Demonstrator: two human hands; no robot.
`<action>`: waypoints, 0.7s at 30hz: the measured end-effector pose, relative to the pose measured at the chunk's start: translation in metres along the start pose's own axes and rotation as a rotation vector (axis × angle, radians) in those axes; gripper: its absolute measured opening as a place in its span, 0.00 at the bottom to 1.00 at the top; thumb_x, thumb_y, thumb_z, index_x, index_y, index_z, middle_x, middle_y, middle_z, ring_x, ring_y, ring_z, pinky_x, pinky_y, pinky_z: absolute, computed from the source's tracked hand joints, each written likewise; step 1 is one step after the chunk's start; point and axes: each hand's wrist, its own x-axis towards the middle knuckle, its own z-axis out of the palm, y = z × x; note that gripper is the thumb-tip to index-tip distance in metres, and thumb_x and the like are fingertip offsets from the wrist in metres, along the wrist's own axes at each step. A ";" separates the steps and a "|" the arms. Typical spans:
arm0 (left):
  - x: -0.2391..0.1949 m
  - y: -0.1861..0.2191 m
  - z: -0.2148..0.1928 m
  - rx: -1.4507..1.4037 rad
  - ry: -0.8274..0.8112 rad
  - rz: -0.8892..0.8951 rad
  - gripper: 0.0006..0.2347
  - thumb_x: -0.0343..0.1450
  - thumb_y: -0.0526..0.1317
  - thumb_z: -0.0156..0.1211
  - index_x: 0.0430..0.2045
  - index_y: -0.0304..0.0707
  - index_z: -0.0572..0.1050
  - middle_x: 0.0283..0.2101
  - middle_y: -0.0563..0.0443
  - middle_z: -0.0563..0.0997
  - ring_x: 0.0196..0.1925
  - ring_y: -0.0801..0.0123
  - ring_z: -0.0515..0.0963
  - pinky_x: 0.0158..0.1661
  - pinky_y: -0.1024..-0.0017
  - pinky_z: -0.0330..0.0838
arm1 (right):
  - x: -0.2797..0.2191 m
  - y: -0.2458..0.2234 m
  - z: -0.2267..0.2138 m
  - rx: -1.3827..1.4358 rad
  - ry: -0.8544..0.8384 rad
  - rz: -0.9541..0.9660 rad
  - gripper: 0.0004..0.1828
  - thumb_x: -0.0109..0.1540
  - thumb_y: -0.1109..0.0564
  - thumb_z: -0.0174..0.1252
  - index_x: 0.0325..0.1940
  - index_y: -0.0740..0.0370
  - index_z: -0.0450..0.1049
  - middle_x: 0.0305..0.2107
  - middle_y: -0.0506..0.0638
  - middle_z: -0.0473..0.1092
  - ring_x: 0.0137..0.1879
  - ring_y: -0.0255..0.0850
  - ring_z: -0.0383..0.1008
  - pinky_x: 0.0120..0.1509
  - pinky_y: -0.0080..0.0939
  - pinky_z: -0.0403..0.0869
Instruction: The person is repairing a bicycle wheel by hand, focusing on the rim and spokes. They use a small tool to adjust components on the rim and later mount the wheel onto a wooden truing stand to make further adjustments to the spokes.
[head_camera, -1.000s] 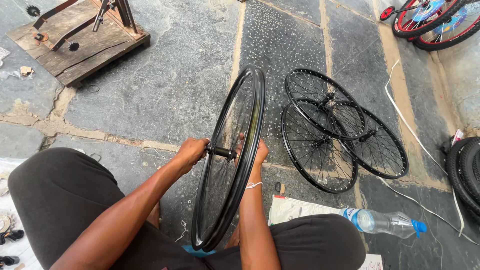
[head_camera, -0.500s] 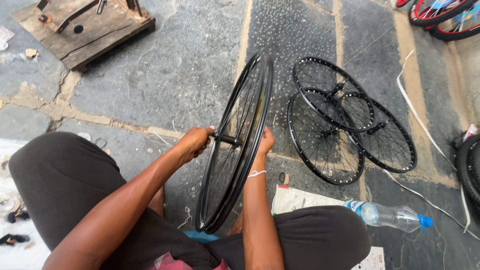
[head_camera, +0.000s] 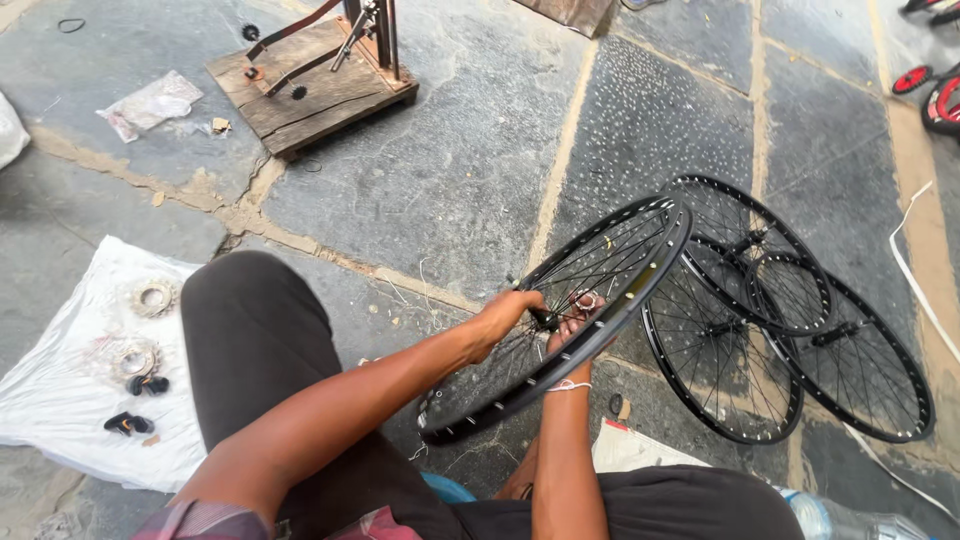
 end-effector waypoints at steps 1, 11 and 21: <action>0.006 -0.003 0.003 -0.022 0.020 -0.027 0.25 0.57 0.50 0.60 0.46 0.37 0.79 0.62 0.34 0.72 0.65 0.49 0.66 0.63 0.48 0.56 | -0.001 0.000 -0.005 0.003 -0.113 -0.038 0.15 0.69 0.48 0.49 0.35 0.58 0.71 0.30 0.52 0.75 0.24 0.31 0.65 0.26 0.29 0.65; -0.043 0.004 -0.086 -0.639 0.164 0.086 0.17 0.67 0.55 0.57 0.24 0.40 0.80 0.31 0.44 0.76 0.23 0.65 0.74 0.28 0.65 0.69 | -0.036 0.023 0.087 -0.142 -0.167 0.211 0.11 0.66 0.48 0.54 0.36 0.55 0.74 0.34 0.49 0.75 0.32 0.35 0.69 0.35 0.38 0.67; -0.236 0.148 -0.244 -0.951 0.433 0.509 0.14 0.71 0.48 0.57 0.42 0.37 0.72 0.39 0.44 0.77 0.41 0.59 0.76 0.45 0.64 0.72 | -0.002 0.142 0.054 -0.545 0.073 0.706 0.15 0.64 0.45 0.55 0.34 0.59 0.72 0.31 0.54 0.73 0.32 0.41 0.71 0.34 0.43 0.69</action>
